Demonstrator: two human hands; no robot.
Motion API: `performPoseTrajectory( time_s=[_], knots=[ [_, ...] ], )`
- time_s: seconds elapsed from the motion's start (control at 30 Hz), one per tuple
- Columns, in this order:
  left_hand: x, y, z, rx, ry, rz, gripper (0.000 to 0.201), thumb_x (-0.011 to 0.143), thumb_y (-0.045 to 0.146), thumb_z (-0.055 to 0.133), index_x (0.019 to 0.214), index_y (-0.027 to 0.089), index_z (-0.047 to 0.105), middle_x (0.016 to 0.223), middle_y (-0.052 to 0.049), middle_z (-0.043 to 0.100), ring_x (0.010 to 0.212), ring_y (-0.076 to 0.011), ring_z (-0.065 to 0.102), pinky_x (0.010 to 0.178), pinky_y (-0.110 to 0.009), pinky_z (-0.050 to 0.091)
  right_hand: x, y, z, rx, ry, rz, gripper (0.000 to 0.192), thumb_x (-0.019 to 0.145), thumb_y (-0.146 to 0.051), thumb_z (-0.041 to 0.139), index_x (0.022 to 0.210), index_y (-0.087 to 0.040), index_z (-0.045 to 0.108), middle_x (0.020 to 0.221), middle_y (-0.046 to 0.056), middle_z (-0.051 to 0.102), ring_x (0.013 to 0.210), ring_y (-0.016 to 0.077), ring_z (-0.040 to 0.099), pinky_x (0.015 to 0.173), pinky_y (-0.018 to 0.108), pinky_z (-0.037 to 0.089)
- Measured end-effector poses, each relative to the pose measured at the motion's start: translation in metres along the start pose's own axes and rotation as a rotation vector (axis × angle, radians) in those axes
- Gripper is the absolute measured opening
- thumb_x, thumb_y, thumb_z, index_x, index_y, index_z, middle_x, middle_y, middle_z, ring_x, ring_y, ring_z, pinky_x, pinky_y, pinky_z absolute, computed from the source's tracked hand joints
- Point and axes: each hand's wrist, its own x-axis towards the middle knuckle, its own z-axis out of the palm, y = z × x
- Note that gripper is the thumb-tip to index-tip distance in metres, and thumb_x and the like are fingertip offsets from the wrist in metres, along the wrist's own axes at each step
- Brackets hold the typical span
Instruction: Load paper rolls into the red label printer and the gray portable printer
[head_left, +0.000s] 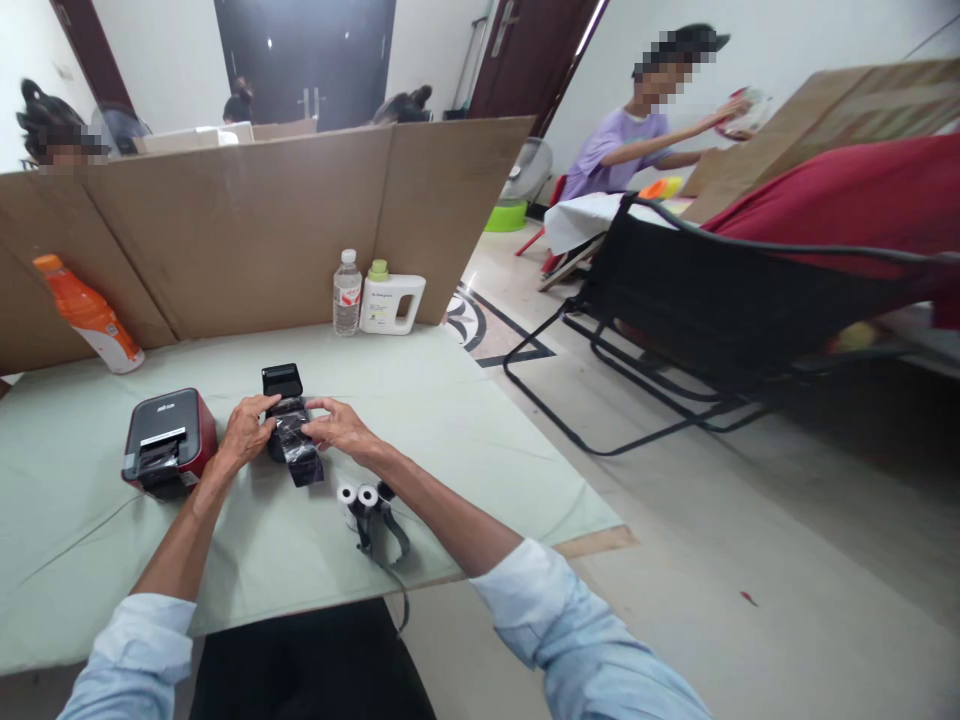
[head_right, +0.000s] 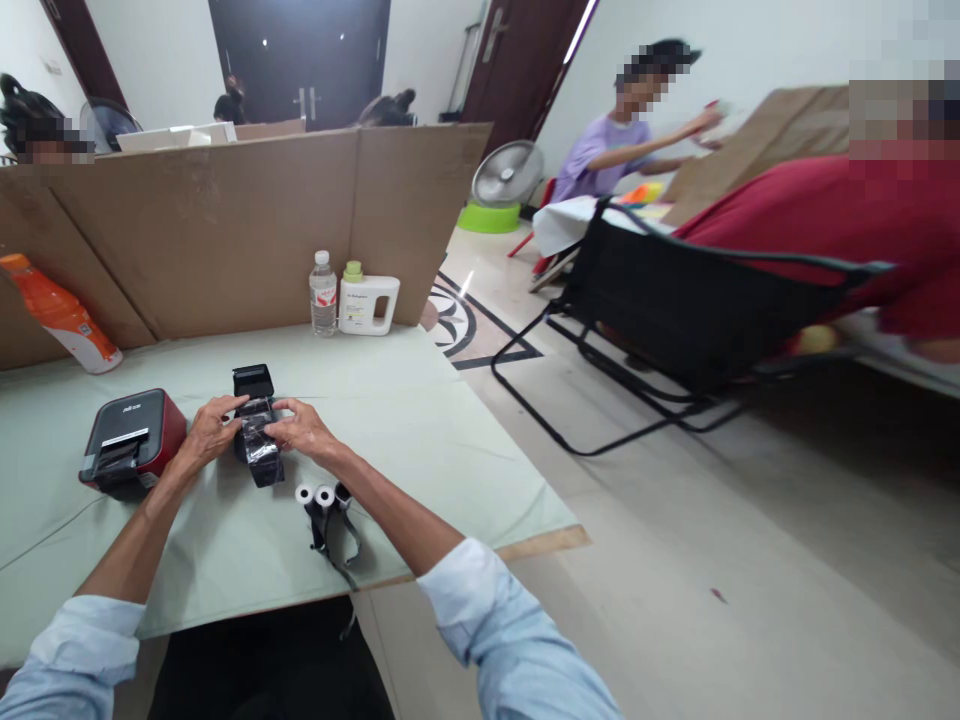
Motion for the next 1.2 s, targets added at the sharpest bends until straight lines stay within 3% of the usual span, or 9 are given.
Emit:
performPoseTrajectory(
  time_s=[0.27, 0.57, 0.83, 1.07, 1.2],
  knots=[
    [0.016, 0.009, -0.008, 0.097, -0.132, -0.047, 0.057, 0.075, 0.006, 0.055, 0.127, 0.019, 0.076, 0.126, -0.009, 0.076, 0.117, -0.0261, 0.07, 0.107, -0.038, 0.053, -0.008, 0.005, -0.003, 0.011, -0.145, 0.038, 0.025, 0.068, -0.024, 0.089, 0.088, -0.014, 0.077, 0.074, 0.002, 0.073, 0.06, 0.0106, 0.063, 0.057, 0.021, 0.052],
    [0.021, 0.017, -0.015, 0.131, -0.191, -0.114, 0.058, 0.07, 0.009, 0.056, 0.122, 0.02, 0.078, 0.124, -0.007, 0.077, 0.114, -0.0255, 0.071, 0.105, -0.033, 0.053, -0.006, 0.0, -0.002, 0.027, -0.13, 0.04, 0.022, 0.066, -0.024, 0.089, 0.083, -0.014, 0.079, 0.071, 0.001, 0.073, 0.06, 0.0107, 0.063, 0.058, 0.022, 0.053],
    [0.022, 0.011, -0.015, 0.124, -0.212, -0.043, 0.056, 0.072, 0.013, 0.052, 0.121, 0.02, 0.079, 0.124, -0.007, 0.077, 0.116, -0.027, 0.071, 0.105, -0.035, 0.053, -0.006, -0.002, 0.0, 0.054, -0.117, 0.041, 0.022, 0.064, -0.025, 0.089, 0.079, -0.014, 0.077, 0.069, 0.0, 0.072, 0.058, 0.0097, 0.062, 0.056, 0.021, 0.053],
    [0.022, 0.01, -0.009, 0.088, -0.183, -0.037, 0.036, 0.087, 0.027, 0.058, 0.114, 0.023, 0.081, 0.119, -0.008, 0.079, 0.111, -0.0274, 0.073, 0.105, -0.038, 0.053, -0.01, -0.004, 0.002, 0.026, -0.097, 0.059, 0.02, 0.063, -0.023, 0.088, 0.078, -0.014, 0.077, 0.067, 0.0, 0.071, 0.059, 0.0103, 0.062, 0.057, 0.021, 0.052],
    [0.025, 0.013, 0.0, 0.111, -0.16, -0.088, 0.026, 0.084, 0.031, 0.068, 0.105, 0.024, 0.083, 0.112, -0.008, 0.08, 0.106, -0.0283, 0.073, 0.099, -0.039, 0.055, -0.01, -0.005, 0.004, 0.006, -0.118, 0.043, 0.021, 0.065, -0.024, 0.088, 0.078, -0.014, 0.076, 0.069, 0.0, 0.071, 0.062, 0.0118, 0.064, 0.058, 0.021, 0.051]
  ],
)
